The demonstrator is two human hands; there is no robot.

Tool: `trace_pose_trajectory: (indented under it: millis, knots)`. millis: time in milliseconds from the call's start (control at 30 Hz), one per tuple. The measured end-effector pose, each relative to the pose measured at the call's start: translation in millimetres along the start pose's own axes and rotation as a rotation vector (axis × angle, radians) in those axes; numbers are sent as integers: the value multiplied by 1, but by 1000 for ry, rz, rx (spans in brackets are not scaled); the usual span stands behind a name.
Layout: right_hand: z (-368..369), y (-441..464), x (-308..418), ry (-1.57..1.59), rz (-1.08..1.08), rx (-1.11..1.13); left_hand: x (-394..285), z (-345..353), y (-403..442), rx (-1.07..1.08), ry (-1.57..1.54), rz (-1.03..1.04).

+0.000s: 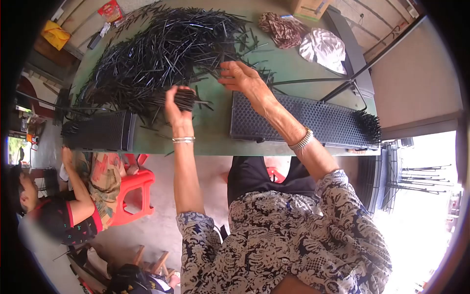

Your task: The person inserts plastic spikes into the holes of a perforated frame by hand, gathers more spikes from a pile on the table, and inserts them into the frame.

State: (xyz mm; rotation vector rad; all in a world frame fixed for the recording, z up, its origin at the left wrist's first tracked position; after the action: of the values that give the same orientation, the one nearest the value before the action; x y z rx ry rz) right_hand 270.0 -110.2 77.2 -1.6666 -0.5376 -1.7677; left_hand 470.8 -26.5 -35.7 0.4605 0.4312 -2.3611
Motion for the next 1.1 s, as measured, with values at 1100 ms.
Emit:
trace_pose_trajectory:
  millis: [1100]
  knots:
    - [-237, -197, 1, -145, 166, -275, 269, 161, -265, 581, 513, -909]
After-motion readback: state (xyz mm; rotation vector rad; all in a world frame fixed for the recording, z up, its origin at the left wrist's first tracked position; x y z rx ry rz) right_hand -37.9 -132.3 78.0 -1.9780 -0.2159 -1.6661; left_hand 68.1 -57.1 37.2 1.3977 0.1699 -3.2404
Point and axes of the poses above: each hand's wrist, its own y-axis towards the middle knuckle, its own z-axis out of the palm, x = y × z, the point moved 6 cm from there along y, towards the middle knuckle, and after that the axes turned 4 degrees about z, right-handed, at the moved point
